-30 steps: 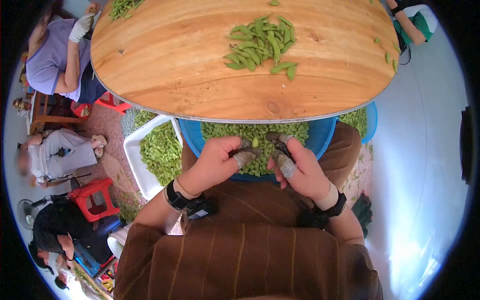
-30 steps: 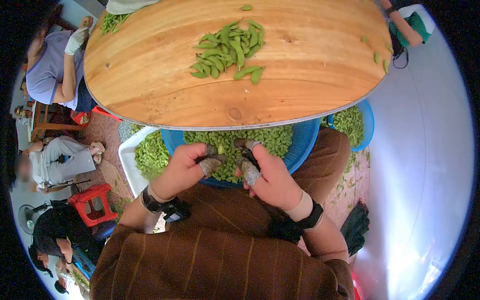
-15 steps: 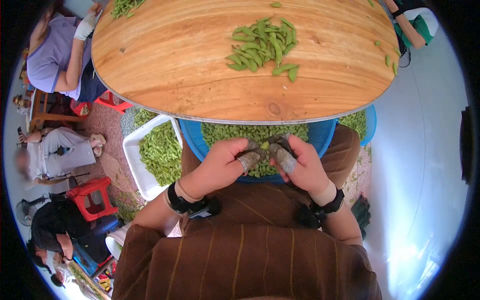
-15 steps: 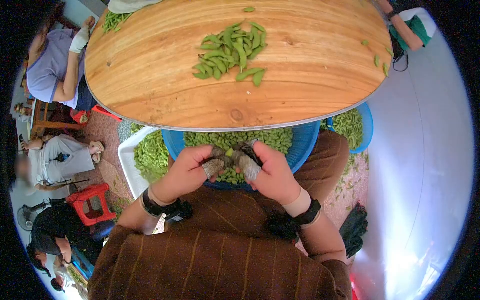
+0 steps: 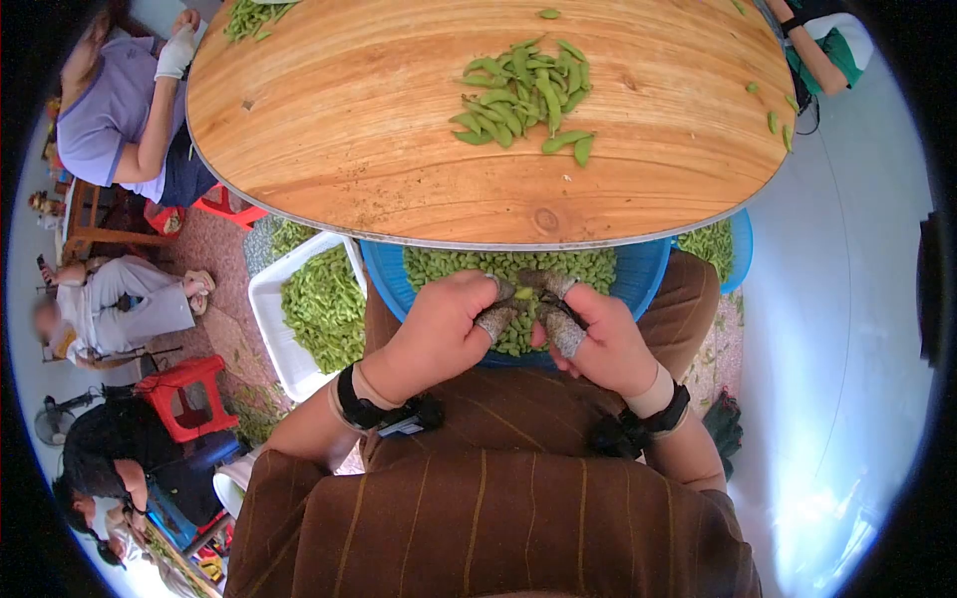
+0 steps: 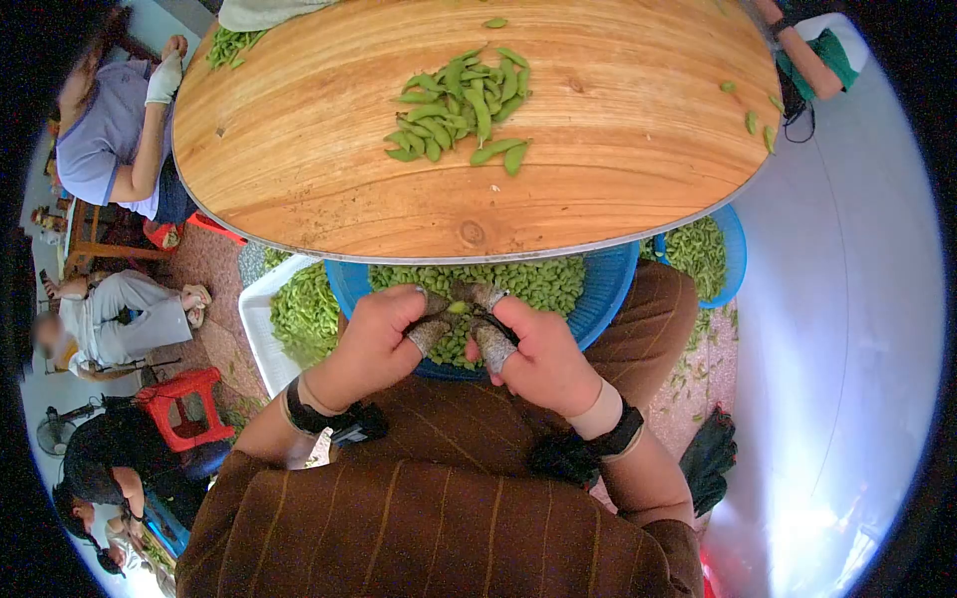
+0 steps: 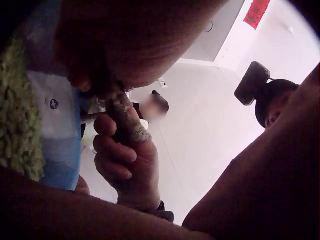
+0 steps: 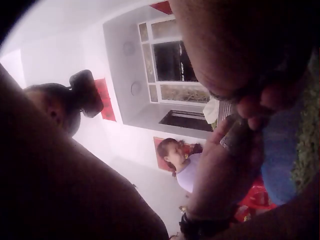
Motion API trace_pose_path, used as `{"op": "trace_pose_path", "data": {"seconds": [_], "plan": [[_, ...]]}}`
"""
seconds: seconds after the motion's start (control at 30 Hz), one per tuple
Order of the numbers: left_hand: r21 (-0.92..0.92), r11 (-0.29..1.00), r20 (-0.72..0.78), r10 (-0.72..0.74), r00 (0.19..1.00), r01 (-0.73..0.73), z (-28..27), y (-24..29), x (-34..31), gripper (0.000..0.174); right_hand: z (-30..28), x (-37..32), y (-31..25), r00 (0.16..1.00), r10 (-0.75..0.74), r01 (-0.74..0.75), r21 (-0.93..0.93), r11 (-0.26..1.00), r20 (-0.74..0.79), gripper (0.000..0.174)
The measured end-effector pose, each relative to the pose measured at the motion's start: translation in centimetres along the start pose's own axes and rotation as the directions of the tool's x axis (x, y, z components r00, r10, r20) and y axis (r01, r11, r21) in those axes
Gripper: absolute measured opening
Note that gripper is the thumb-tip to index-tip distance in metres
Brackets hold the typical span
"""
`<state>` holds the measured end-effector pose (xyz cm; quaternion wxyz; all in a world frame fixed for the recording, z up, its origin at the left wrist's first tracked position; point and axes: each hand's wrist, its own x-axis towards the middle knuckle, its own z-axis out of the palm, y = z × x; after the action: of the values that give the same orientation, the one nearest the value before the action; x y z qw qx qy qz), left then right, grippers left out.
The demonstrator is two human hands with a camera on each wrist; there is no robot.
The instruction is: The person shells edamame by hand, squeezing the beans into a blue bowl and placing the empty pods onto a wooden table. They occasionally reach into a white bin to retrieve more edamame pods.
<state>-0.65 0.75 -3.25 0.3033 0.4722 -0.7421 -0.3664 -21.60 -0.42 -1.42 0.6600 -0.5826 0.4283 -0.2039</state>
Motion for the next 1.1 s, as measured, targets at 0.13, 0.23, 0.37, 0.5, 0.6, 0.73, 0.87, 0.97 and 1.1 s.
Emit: {"op": "trace_pose_path", "data": {"seconds": [0.13, 0.23, 0.37, 0.5, 0.6, 0.73, 0.87, 0.97, 1.1], "plan": [[-0.039, 0.998, 0.049, 0.044, 0.998, -0.042, -0.1, -0.3, -0.1, 0.006, -0.6, -0.2, 0.2, 0.990, 0.079, -0.113, 0.316, 0.942, 0.118, 0.034], [-0.702, 0.437, 0.457, -0.328, 0.827, 0.562, 0.3, 0.2, -0.6, 0.010, -0.4, -0.5, 0.3, 0.977, 0.073, -0.175, 0.559, 0.811, 0.199, 0.032], [-0.834, -0.108, 0.552, -0.162, 0.818, 0.541, 1.2, -0.5, -1.0, 0.021, -0.1, -0.6, 0.6, 0.988, 0.037, -0.104, 0.487, 0.867, 0.147, 0.033], [-0.834, -0.076, 0.552, -0.165, 0.818, 0.547, 1.6, -1.0, -0.9, 0.026, -0.3, -0.1, 1.2, 0.996, 0.048, -0.076, 0.442, 0.894, 0.076, 0.023], [-0.835, -0.037, 0.545, -0.179, 0.819, 0.548, 1.8, -0.7, -0.7, 0.029, -0.4, 0.2, 1.3, 0.999, 0.027, -0.043, 0.433, 0.900, 0.043, 0.016], [-0.831, -0.108, 0.556, -0.140, 0.819, 0.546, 2.2, -0.7, -1.0, 0.030, -0.2, 0.2, 0.7, 1.000, 0.025, -0.021, 0.453, 0.891, -0.001, 0.012], [-0.788, -0.331, 0.560, -0.033, 0.828, 0.520, 3.4, -1.8, -1.3, 0.028, 0.5, 0.2, 1.7, 0.997, -0.041, 0.064, 0.382, 0.922, -0.068, 0.009], [-0.777, -0.343, 0.573, -0.040, 0.818, 0.527, 3.5, -1.5, -1.2, 0.026, 0.8, 0.2, 1.7, 0.993, -0.037, 0.079, 0.399, 0.914, -0.113, 0.008], [-0.828, -0.164, 0.560, -0.189, 0.806, 0.537, 2.9, -0.4, -0.7, 0.021, 0.6, 0.2, 2.1, 0.989, -0.035, 0.087, 0.360, 0.929, -0.147, 0.009]]}}
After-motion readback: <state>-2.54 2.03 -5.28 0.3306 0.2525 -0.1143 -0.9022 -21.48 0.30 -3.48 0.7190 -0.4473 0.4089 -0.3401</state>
